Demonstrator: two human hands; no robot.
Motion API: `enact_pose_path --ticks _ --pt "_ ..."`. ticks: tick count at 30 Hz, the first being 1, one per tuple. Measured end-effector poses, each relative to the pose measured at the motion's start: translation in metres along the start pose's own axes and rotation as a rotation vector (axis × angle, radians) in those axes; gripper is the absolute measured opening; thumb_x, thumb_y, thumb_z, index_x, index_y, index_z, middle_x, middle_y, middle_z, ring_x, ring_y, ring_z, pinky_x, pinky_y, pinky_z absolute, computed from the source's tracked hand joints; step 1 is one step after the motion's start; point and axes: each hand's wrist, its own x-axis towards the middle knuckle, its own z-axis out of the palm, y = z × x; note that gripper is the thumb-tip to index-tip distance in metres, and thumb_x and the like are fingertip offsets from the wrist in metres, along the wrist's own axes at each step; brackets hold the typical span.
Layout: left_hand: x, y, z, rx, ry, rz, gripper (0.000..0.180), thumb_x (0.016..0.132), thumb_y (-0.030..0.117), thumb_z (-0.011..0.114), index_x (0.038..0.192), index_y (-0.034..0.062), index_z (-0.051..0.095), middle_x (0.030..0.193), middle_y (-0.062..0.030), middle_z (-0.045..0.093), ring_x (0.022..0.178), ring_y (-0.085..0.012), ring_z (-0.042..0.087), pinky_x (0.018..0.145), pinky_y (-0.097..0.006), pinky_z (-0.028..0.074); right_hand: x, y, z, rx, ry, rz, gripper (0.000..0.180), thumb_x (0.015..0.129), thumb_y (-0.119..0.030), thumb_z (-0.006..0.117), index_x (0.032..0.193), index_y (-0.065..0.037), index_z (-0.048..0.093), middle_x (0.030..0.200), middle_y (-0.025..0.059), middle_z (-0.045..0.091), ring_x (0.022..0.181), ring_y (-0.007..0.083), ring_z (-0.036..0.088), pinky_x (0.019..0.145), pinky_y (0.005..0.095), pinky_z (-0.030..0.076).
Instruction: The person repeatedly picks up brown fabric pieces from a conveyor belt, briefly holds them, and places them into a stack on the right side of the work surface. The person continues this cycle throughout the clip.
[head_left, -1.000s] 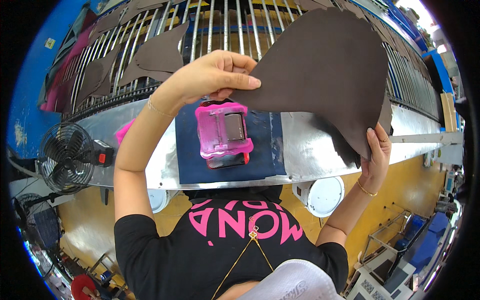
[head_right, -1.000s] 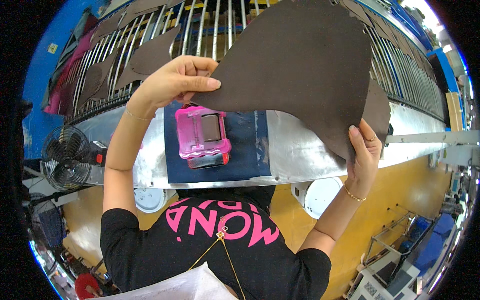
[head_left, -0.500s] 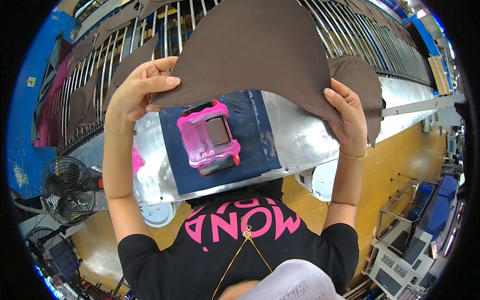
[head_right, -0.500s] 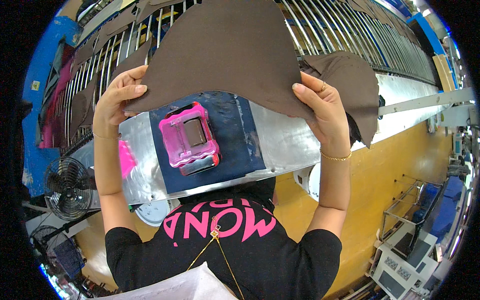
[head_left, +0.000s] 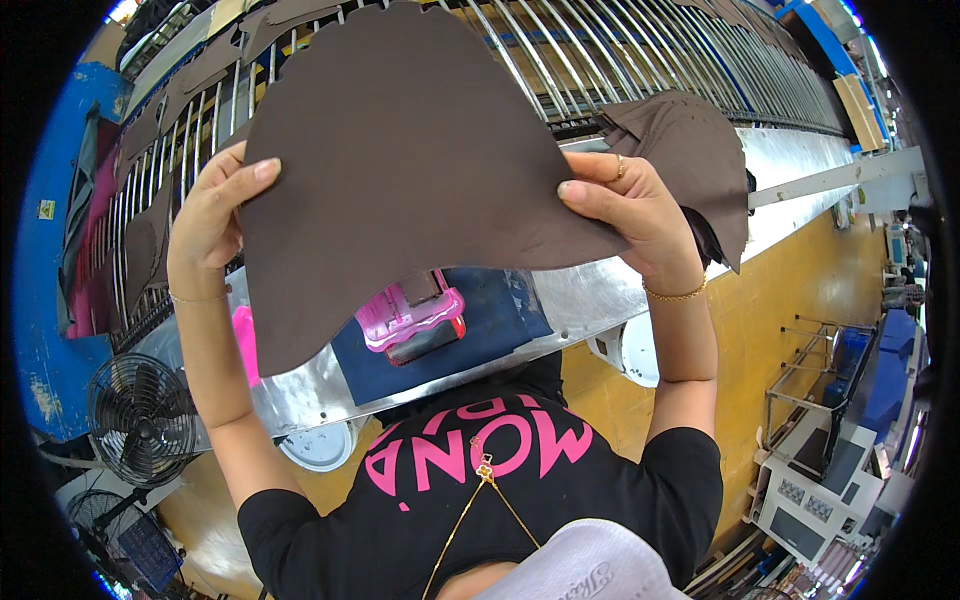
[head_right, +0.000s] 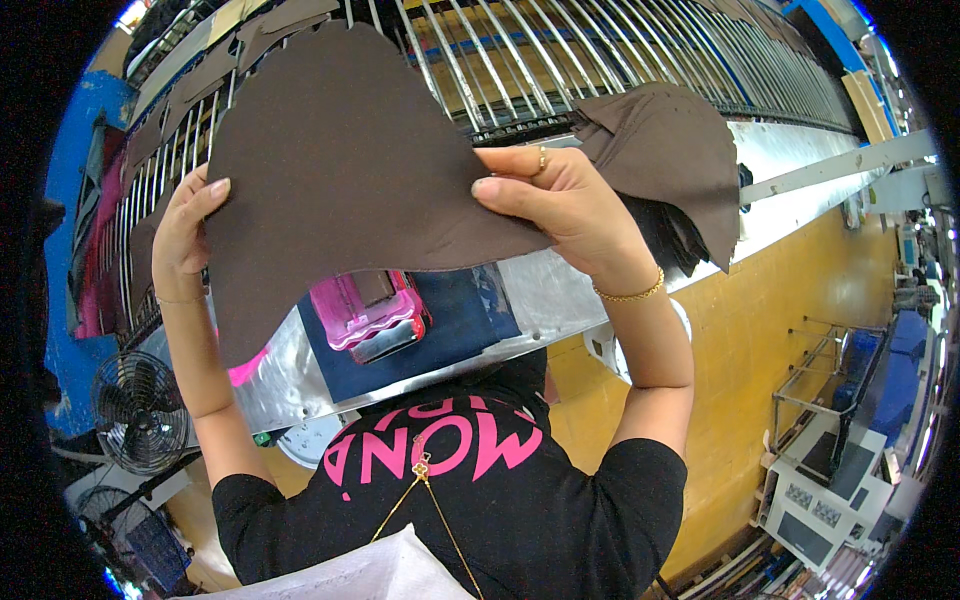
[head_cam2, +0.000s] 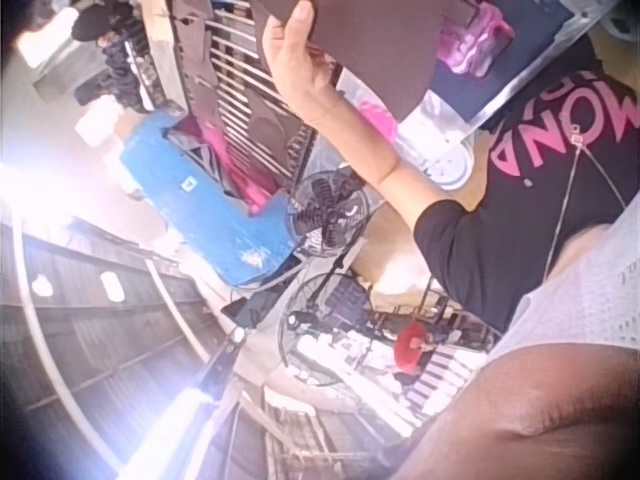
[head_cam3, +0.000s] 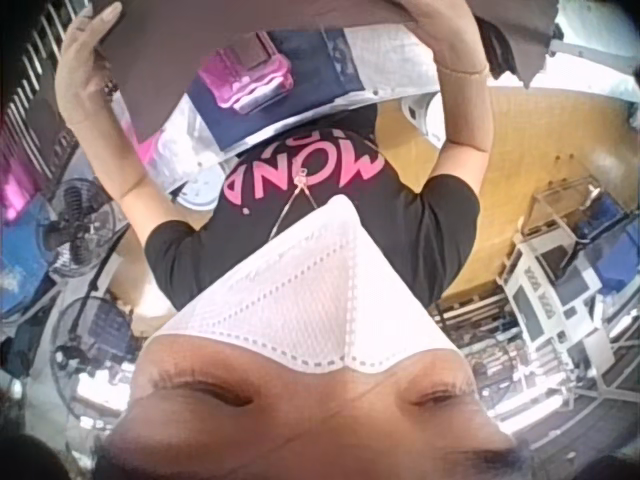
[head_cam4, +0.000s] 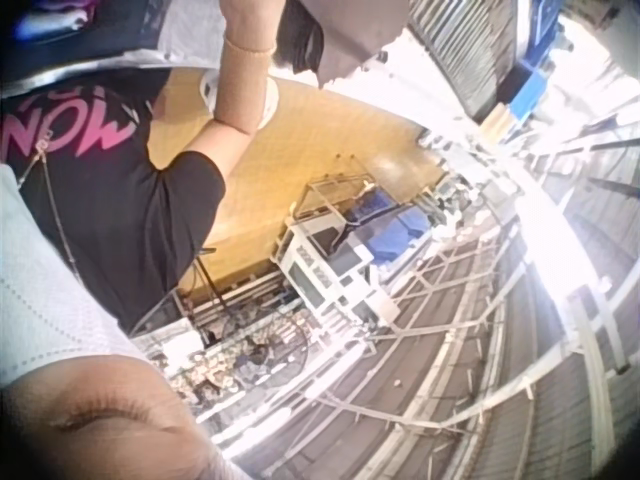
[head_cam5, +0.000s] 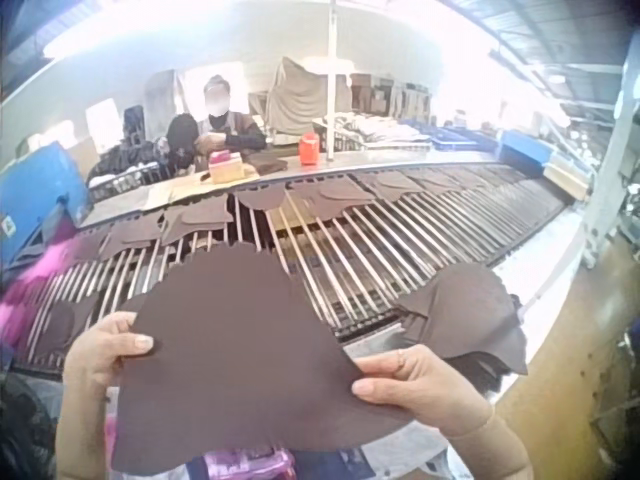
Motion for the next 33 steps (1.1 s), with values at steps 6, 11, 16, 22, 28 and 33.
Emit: enact_pose_path --ticks 6,11,16,22,28,33 --pt "0.005 0.021 0.001 0.156 0.242 0.126 0.040 0.082 0.026 0.065 0.110 -0.0022 0.057 0.095 -0.0068 0.065 0.075 -0.0111 0.063 0.069 -0.019 0.050 0.012 0.000 0.019 -0.053 -0.136 0.057 0.032 0.085 -0.009 0.063 0.114 0.004 0.060 0.100 0.0062 0.066 0.084 0.0070 0.060 0.077 0.0205 0.049" --pt "0.006 0.053 -0.037 0.650 -0.031 0.174 0.035 0.082 0.030 0.065 0.103 0.0017 0.061 0.080 0.0003 0.058 0.069 -0.0054 0.053 0.059 -0.019 0.043 0.024 0.004 0.041 -0.235 -0.289 0.089 0.032 0.085 -0.010 0.062 0.114 0.005 0.059 0.095 0.0026 0.065 0.083 0.0049 0.055 0.076 0.0204 0.046" --pt "0.000 0.078 -0.058 0.979 -0.226 0.171 0.026 0.084 0.030 0.065 0.090 0.0051 0.065 0.058 0.0065 0.043 0.049 -0.0004 0.036 0.039 -0.019 0.027 0.039 0.021 0.043 -0.261 -0.276 -0.008 0.029 0.086 -0.011 0.061 0.111 0.004 0.062 0.101 0.0059 0.065 0.085 0.0079 0.059 0.080 0.0218 0.046" --pt "-0.038 0.085 -0.119 0.475 0.435 0.180 0.014 0.083 0.016 0.064 0.091 0.0046 0.061 0.074 0.0029 0.056 0.059 -0.0060 0.050 0.052 -0.020 0.039 0.050 -0.004 -0.009 -0.222 0.176 -0.316 0.025 0.094 -0.015 0.051 0.111 0.002 0.059 0.093 0.0133 0.066 0.081 0.0180 0.066 0.076 0.0270 0.052" --pt "-0.003 -0.037 -0.212 -0.080 0.733 0.449 0.037 0.089 0.006 0.054 0.123 0.0017 0.041 0.086 -0.0072 0.055 0.066 -0.0168 0.062 0.057 -0.027 0.056 0.021 0.009 -0.058 -0.087 0.296 -0.278 0.021 0.095 -0.015 0.050 0.105 0.001 0.058 0.090 0.0115 0.065 0.078 0.0172 0.065 0.073 0.0261 0.054" --pt "0.045 -0.136 -0.252 -0.401 0.950 0.420 0.026 0.091 -0.003 0.042 0.116 0.0015 0.039 0.091 -0.0134 0.055 0.063 -0.0240 0.064 0.053 -0.035 0.057 -0.005 0.016 -0.071 -0.089 0.420 -0.289 0.020 0.095 -0.014 0.049 0.105 0.001 0.058 0.090 0.0098 0.065 0.080 0.0145 0.064 0.077 0.0251 0.054"
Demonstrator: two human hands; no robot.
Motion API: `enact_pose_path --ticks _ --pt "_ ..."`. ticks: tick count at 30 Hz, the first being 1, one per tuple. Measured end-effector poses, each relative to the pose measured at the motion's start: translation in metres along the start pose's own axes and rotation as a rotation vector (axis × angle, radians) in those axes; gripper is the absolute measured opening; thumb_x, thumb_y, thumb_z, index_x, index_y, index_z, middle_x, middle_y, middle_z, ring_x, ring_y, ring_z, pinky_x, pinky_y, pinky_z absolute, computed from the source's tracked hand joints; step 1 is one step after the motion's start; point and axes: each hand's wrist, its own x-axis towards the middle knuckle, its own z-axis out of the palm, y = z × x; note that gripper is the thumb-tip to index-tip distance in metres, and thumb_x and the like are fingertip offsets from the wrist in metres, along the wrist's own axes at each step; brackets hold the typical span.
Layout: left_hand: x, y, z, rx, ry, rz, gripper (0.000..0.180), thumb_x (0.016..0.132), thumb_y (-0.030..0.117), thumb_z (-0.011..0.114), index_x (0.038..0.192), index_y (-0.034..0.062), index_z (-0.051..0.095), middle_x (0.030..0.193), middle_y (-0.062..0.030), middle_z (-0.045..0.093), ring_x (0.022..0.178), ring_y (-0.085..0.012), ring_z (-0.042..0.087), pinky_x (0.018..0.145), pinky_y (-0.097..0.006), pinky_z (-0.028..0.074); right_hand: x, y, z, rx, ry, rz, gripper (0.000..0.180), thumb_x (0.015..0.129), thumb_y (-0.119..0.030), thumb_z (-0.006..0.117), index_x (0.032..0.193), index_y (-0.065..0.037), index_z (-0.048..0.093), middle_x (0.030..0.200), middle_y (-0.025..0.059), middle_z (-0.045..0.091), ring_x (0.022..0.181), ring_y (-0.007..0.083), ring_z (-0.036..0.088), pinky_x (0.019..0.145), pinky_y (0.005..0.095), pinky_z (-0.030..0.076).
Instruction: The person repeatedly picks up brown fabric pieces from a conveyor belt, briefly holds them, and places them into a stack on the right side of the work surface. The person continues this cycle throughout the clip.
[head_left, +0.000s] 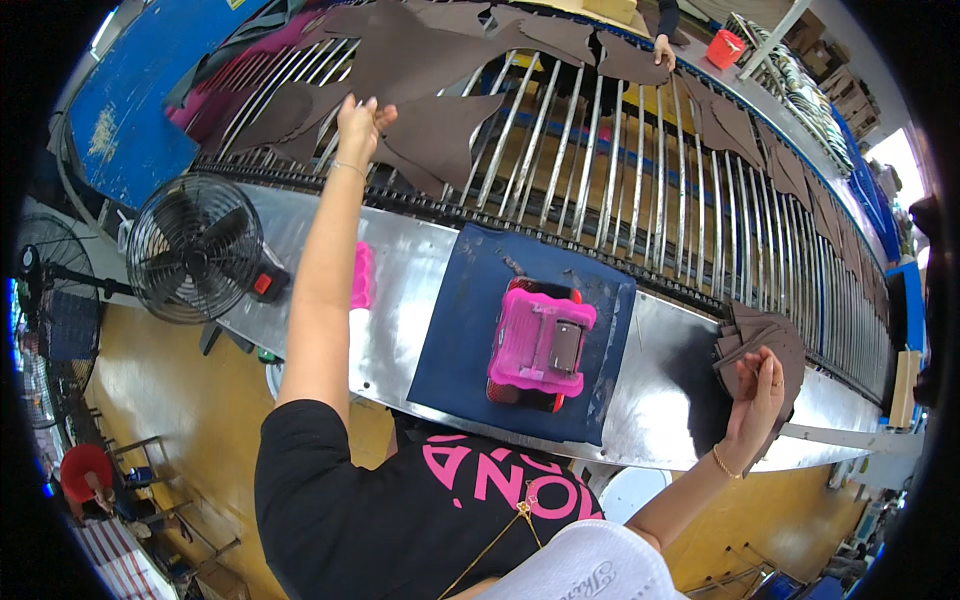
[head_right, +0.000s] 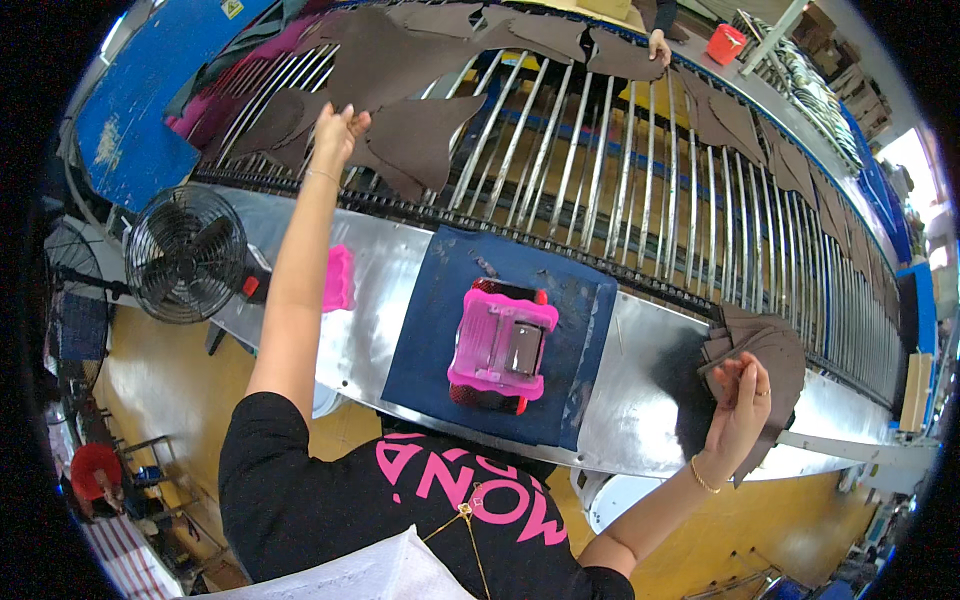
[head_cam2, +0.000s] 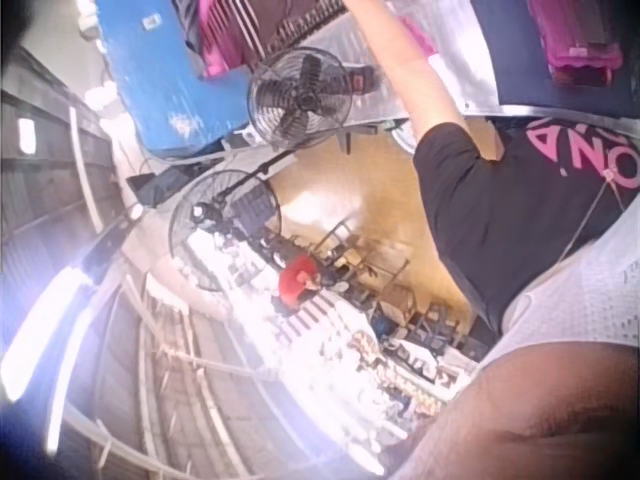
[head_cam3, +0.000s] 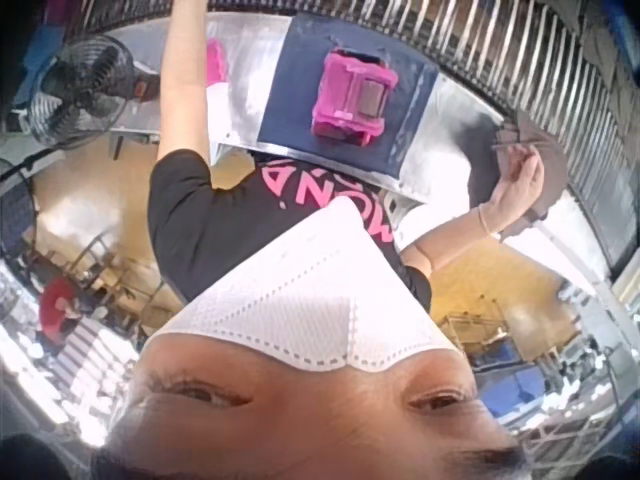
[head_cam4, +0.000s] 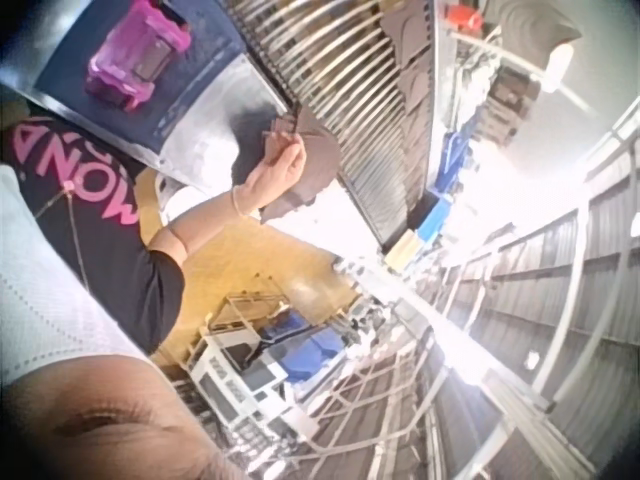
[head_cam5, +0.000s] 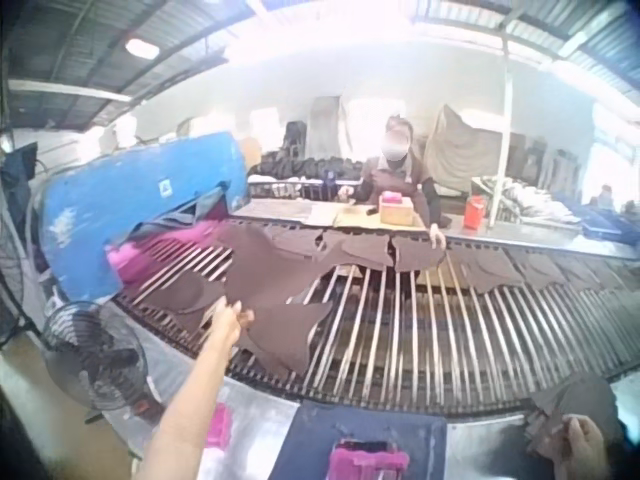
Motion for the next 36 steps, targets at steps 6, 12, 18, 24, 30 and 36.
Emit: enact_pose_path --ticks 6,12,18,24,30,36 --pt "0.017 -0.075 -0.014 -0.058 0.122 -0.114 0.036 0.086 -0.008 0.037 0.122 -0.0012 0.036 0.096 -0.0174 0.054 0.066 -0.0291 0.065 0.054 -0.035 0.059 -0.031 -0.015 -0.039 0.011 0.221 -0.026 0.019 0.094 -0.015 0.051 0.105 0.000 0.058 0.090 0.0093 0.064 0.081 0.0139 0.063 0.077 0.0245 0.054" --pt "0.016 -0.090 -0.016 0.028 0.210 -0.269 0.035 0.087 0.005 0.048 0.114 -0.0123 0.034 0.090 -0.0241 0.057 0.064 -0.0333 0.065 0.052 -0.037 0.059 -0.055 -0.021 -0.057 -0.179 0.435 -0.146 0.023 0.093 -0.016 0.053 0.109 -0.001 0.058 0.084 0.0077 0.064 0.073 0.0128 0.062 0.070 0.0225 0.052" --pt "-0.004 -0.052 -0.023 0.420 0.081 -0.136 0.080 0.076 0.034 0.072 0.123 -0.0113 0.027 0.068 -0.0121 0.056 0.048 -0.0128 0.053 0.038 -0.022 0.042 -0.040 -0.010 -0.099 -1.405 0.957 0.033 0.043 0.085 -0.047 0.055 0.104 -0.010 0.065 0.058 0.0099 0.058 0.060 0.0201 0.056 0.059 0.0343 0.044" --pt "-0.051 0.009 0.006 0.455 -0.165 -0.170 0.067 0.084 0.031 0.067 0.133 0.0093 0.027 0.067 -0.0030 0.051 0.043 -0.0094 0.044 0.037 -0.021 0.031 -0.023 0.042 -0.182 -1.585 0.789 0.267 0.067 0.074 -0.058 0.063 0.113 -0.003 0.061 0.117 0.0197 0.057 0.108 0.0343 0.053 0.089 0.0434 0.044" --pt "-0.094 0.043 0.034 0.451 -0.249 -0.117 0.055 0.087 0.028 0.062 0.131 0.0107 0.034 0.070 -0.0024 0.052 0.043 -0.0093 0.044 0.039 -0.021 0.032 -0.019 0.036 -0.192 -1.454 0.801 0.441 0.080 0.065 -0.063 0.068 0.121 -0.007 0.055 0.118 0.0163 0.057 0.116 0.0309 0.048 0.092 0.0458 0.042" --pt "-0.126 0.050 0.064 0.432 -0.378 -0.138 0.054 0.089 0.025 0.061 0.133 0.0109 0.034 0.074 -0.0023 0.052 0.044 -0.0081 0.046 0.039 -0.019 0.033 -0.012 0.023 -0.202 -1.337 0.792 0.493 0.079 0.059 -0.059 0.076 0.113 -0.005 0.057 0.114 0.0137 0.060 0.114 0.0277 0.050 0.091 0.0405 0.041"
